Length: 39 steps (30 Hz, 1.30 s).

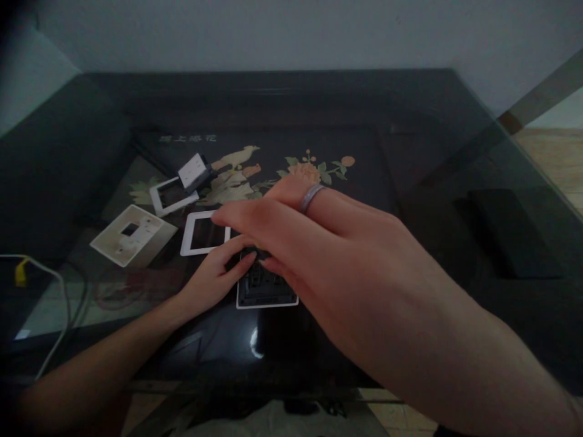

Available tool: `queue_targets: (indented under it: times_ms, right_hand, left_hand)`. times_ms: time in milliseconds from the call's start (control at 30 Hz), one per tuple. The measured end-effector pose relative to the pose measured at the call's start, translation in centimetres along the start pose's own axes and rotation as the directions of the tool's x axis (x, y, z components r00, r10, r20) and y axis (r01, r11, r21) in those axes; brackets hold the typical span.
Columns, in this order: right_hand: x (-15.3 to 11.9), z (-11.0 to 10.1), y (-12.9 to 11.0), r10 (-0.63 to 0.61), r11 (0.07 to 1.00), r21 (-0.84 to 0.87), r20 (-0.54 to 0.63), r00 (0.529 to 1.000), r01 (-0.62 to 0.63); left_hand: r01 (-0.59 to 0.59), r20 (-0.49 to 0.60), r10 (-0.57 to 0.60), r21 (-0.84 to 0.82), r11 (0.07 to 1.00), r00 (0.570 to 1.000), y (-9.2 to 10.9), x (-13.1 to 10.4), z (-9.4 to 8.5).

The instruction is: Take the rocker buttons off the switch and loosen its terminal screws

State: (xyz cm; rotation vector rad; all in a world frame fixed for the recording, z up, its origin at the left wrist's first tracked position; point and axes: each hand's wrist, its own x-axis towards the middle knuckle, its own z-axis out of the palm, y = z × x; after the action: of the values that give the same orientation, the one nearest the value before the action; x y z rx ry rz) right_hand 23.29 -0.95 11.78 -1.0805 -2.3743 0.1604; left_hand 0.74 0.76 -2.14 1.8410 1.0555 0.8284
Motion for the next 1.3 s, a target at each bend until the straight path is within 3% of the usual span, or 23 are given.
queue_targets:
  times_ms: [100, 167, 333, 533, 633, 733, 833, 967, 1067, 1200, 1300]
  right_hand:
    - [-0.2, -0.2, 0.2, -0.049, 0.996, 0.08, 0.062, 0.997, 0.044]
    - [-0.2, 0.0, 0.1, -0.045, 0.998, 0.053, 0.018, 0.999, 0.044]
    - [-0.2, 0.3, -0.5, 0.149, 0.989, 0.012, -0.022, 0.989, -0.148]
    - [-0.1, -0.2, 0.0, 0.016, 0.999, 0.045, 0.021, 1.0, -0.017]
    - [0.2, 0.2, -0.3, -0.003, 0.999, -0.052, -0.05, 0.999, 0.0]
    - [0.3, 0.5, -0.8, 0.07, 0.993, -0.08, -0.14, 0.988, -0.082]
    - [0.2, 0.3, -0.7, 0.089, 0.996, 0.002, -0.12, 0.989, -0.089]
    - [-0.1, -0.2, -0.2, 0.056, 0.997, 0.059, -0.001, 0.998, -0.056]
    - [-0.1, 0.1, -0.3, 0.022, 0.999, 0.042, -0.043, 0.999, -0.02]
    - [0.0, 0.5, -0.7, 0.257, 0.966, 0.011, -0.105, 0.961, -0.257]
    - [-0.3, 0.1, -0.4, 0.137, 0.99, 0.03, -0.024, 0.99, -0.136]
  left_hand:
    - [0.002, -0.007, -0.002, 0.008, 1.0, 1.0, 0.0, 0.0, 0.0]
    - [0.001, -0.012, -0.001, 0.011, 1.0, 1.0, 0.1, 0.0, 0.0]
    - [-0.002, -0.004, 0.002, 0.005, 1.0, 1.0, 0.0, 0.0, 0.0]
    - [0.007, 0.002, -0.007, 0.006, 1.0, 1.0, 0.0, 0.1, 0.0]
    - [0.007, 0.003, -0.007, 0.002, 1.0, 1.0, 0.1, 0.1, 0.0]
    - [0.002, 0.0, -0.002, 0.001, 1.0, 1.0, 0.2, 0.1, 0.0]
    - [0.001, -0.001, -0.001, 0.008, 1.0, 1.0, 0.2, 0.1, 0.0]
    - [-0.004, 0.004, 0.004, 0.022, 1.0, 1.0, 0.0, 0.0, -0.1]
    - [-0.012, 0.0, 0.012, 0.022, 1.0, 1.0, -0.1, -0.1, -0.1]
    - [-0.03, -0.009, 0.03, 0.012, 0.999, 1.0, -0.1, 0.0, -0.1]
    - [-0.034, -0.012, 0.035, 0.012, 0.999, 0.999, 0.0, 0.1, -0.1]
